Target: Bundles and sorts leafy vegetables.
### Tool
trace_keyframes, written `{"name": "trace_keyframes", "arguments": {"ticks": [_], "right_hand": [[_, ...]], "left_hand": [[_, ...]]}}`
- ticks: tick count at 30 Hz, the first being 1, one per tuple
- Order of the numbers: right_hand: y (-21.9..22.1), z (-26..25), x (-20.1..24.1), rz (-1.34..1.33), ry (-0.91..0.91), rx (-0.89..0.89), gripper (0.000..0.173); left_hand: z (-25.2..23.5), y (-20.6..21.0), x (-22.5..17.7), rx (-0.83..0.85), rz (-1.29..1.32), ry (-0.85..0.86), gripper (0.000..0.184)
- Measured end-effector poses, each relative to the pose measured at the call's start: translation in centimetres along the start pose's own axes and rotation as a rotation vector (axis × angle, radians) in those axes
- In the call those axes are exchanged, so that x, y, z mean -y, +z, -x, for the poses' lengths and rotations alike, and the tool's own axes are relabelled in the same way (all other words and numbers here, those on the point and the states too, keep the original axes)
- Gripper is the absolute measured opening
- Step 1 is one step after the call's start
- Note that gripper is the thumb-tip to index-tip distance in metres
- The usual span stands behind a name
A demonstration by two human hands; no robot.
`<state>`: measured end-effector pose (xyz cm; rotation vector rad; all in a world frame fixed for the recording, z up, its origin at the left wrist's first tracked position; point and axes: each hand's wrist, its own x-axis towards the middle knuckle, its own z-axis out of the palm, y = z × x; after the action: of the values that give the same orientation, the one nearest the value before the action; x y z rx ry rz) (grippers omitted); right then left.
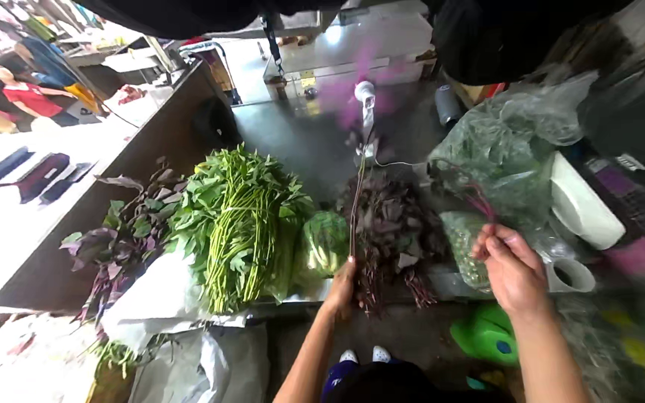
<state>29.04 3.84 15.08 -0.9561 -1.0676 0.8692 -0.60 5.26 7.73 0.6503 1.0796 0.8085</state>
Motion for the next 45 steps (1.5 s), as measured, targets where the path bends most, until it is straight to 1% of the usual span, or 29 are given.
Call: {"name": "trace_keyframes", "arguments": {"ticks": [1,2,3,5,7,9,10,12,14,15,18,19,21,22,24,26,28,30,31,32,34,35,38,41,43,45], "right_hand": [[0.6,0.4,0.6,0.078,-0.023,-0.001,0.021],[1.4,1.0,0.9,0.158,-0.039,-0.001,0.023],[2.2,1.6,1.0,0.235,-0.045,0.006,0.025],[4.1,3.0,0.4,0.357,-0.019,0.043,0.03],[6.4,4.8,-1.3,0.43,0.063,0.089,0.033],[8.7,7.1,-3.8,0.479,0.176,0.164,0.033],[9.8,8.3,-5.3,0.506,0.247,0.194,0.032],[11.5,10.7,-8.0,0.61,0.312,0.209,0.03],[12.8,12.7,-9.5,0.705,0.265,0.156,0.028],[13.3,13.5,-9.7,0.732,0.24,0.125,0.028],[13.8,15.1,-10.1,0.809,0.157,0.082,0.028],[13.9,15.4,-10.2,0.83,0.137,0.075,0.027],[14.3,15.4,-10.0,0.838,0.126,0.097,0.026],[14.3,15.4,-9.8,0.821,0.139,0.137,0.025],[14.0,15.3,-9.4,0.756,0.198,0.22,0.028],[13.2,15.0,-9.9,0.76,0.281,0.201,0.031],[12.2,14.3,-11.5,0.874,0.395,0.202,0.037],[11.7,13.5,-13.4,0.983,0.529,0.273,0.048],[11.7,13.0,-14.2,1.018,0.578,0.302,0.048],[11.7,12.5,-14.5,1.04,0.6,0.309,0.044],[11.3,11.3,-14.1,1.044,0.553,0.259,0.033],[10.9,10.7,-13.6,1.043,0.521,0.224,0.032],[9.2,8.5,-11.1,0.979,0.462,0.063,0.036],[7.1,5.0,-7.6,0.698,0.412,-0.097,0.039],[5.7,3.1,-5.7,0.448,0.313,-0.191,0.036],[5.0,1.6,-2.8,0.28,0.211,-0.261,0.029]], "left_hand": [[-0.5,0.2,1.5,-0.022,0.056,-0.1,0.054],[-0.8,0.5,2.7,-0.043,0.118,-0.165,0.055],[-1.0,0.9,3.6,-0.065,0.188,-0.194,0.056],[-0.7,1.6,4.5,-0.085,0.334,-0.193,0.059],[-0.2,2.0,4.6,-0.046,0.436,-0.201,0.065],[0.1,2.3,4.5,-0.052,0.447,-0.209,0.065],[0.2,2.6,4.5,-0.079,0.412,-0.2,0.064],[0.3,3.2,4.6,-0.136,0.365,-0.143,0.06],[0.1,3.3,5.1,-0.158,0.391,-0.074,0.058],[0.1,3.3,5.3,-0.146,0.439,-0.06,0.06],[0.5,2.9,5.3,-0.045,0.55,-0.083,0.071],[0.6,2.7,5.2,-0.027,0.528,-0.095,0.069],[0.2,2.3,4.9,-0.04,0.386,-0.103,0.05],[-0.3,1.8,4.5,-0.076,0.295,-0.091,0.041],[-1.4,0.3,3.0,-0.135,0.128,0.003,0.032],[-1.7,-1.6,-0.2,-0.15,-0.031,0.153,0.027],[-0.7,-2.6,-4.5,-0.116,-0.136,0.267,0.021],[0.8,-3.3,-8.3,-0.062,-0.216,0.357,0.018],[1.4,-3.5,-9.8,-0.041,-0.247,0.394,0.018],[2.0,-3.7,-11.1,-0.021,-0.265,0.416,0.018],[2.9,-4.4,-12.9,0.012,-0.259,0.432,0.021],[3.4,-4.8,-13.3,0.026,-0.243,0.436,0.025],[4.0,-6.1,-13.7,0.06,-0.225,0.482,0.04],[4.3,-6.8,-14.2,0.1,-0.215,0.521,0.061],[4.7,-6.7,-14.5,0.158,-0.201,0.556,0.065],[5.2,-6.0,-14.6,0.226,-0.182,0.594,0.063]]}}
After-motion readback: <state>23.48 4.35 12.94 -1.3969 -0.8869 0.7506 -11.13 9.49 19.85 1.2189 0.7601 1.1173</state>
